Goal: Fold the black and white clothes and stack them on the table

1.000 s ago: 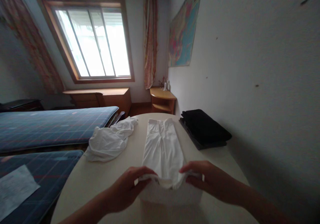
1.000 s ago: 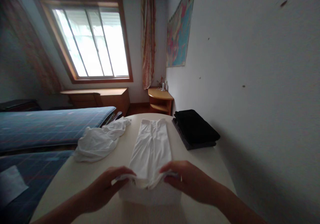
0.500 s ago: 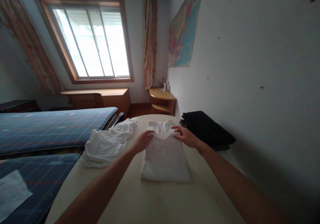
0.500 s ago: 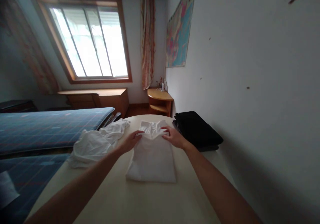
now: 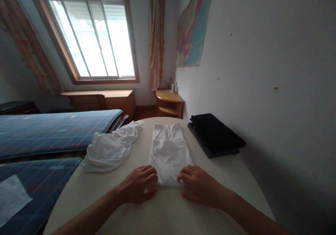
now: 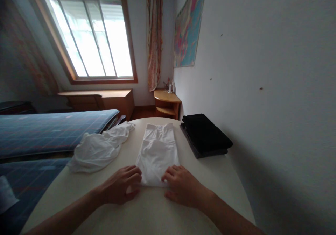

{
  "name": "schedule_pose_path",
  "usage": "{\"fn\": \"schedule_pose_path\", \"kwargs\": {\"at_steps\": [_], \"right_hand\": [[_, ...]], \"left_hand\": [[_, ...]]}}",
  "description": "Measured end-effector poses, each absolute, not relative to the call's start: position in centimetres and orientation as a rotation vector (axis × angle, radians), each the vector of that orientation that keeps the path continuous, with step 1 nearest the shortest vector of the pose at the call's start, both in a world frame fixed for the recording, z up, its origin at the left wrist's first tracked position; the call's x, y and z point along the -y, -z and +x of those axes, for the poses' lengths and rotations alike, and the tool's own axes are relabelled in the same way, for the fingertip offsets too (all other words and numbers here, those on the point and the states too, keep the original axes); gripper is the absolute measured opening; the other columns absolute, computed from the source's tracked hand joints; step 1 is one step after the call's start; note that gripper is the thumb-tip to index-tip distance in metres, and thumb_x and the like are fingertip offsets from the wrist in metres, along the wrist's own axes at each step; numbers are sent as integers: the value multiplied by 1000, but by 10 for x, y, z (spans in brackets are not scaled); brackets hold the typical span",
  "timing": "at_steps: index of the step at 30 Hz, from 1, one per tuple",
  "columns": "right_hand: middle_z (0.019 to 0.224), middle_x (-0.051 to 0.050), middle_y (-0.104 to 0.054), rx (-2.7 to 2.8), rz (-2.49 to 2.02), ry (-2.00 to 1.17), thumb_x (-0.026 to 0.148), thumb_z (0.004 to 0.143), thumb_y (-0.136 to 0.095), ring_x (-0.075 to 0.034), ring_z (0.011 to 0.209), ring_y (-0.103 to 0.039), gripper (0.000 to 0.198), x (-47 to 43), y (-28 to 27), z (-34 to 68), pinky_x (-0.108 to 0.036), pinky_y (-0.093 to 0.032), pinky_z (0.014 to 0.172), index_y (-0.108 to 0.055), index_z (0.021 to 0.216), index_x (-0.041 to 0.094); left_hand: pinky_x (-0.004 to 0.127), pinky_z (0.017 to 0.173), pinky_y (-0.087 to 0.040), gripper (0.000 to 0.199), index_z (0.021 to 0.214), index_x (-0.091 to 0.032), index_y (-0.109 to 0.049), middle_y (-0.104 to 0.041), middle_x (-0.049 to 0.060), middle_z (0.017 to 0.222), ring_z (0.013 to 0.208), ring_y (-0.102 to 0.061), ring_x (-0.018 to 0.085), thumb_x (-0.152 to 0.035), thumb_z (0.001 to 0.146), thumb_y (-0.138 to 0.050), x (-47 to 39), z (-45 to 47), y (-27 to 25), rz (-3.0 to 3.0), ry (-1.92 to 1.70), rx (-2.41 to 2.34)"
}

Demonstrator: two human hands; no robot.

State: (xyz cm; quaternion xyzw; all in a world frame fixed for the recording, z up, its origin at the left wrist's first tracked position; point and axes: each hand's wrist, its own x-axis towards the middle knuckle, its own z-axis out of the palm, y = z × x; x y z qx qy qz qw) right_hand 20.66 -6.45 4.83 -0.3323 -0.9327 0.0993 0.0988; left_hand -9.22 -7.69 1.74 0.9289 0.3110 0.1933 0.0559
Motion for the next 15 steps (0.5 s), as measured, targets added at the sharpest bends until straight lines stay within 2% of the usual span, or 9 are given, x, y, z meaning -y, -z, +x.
{"fn": "schedule_pose_path", "kwargs": {"at_steps": [4,7,10,13,15], "right_hand": [[102,-7,-68,2763,-1096,-86,10,87,-61,-25,98,-63,21,70,-32,212,-38,-49,89,-66,106,19],[98,-8,-69,2763,-1085,-32,12,94,-53,-23,93,-65,17,62,-28,221,-34,-50,84,-67,103,17],[98,-8,-70,2770,-1053,-77,14,97,-49,-22,91,-66,19,64,-36,229,-33,-49,83,-68,101,17],[94,-5,-71,2844,-967,-274,12,90,-53,-20,88,-66,18,85,-48,233,-30,-48,80,-69,96,19],[87,-1,-72,2900,-917,-494,10,78,-61,-17,81,-66,20,105,-54,234,-25,-47,75,-71,91,22]], "left_hand": [[29,75,-48,14,99,-20,-53,-64,5,98,86,-58,19,-11,89,-53,82,-106,-9,2912,-595,-1071],[26,72,-47,11,97,-20,-54,-65,4,94,84,-59,17,-12,98,-47,80,-114,-10,2993,-643,-1054],[26,72,-47,10,96,-20,-56,-66,4,92,82,-60,16,-14,99,-48,90,-115,-19,3044,-648,-1018],[26,70,-47,12,92,-21,-59,-68,2,89,79,-62,17,-10,90,-56,117,-109,-29,2984,-477,-953],[25,70,-48,16,90,-23,-62,-70,0,86,78,-64,17,-11,80,-64,141,-104,-33,2815,-317,-917]]}}
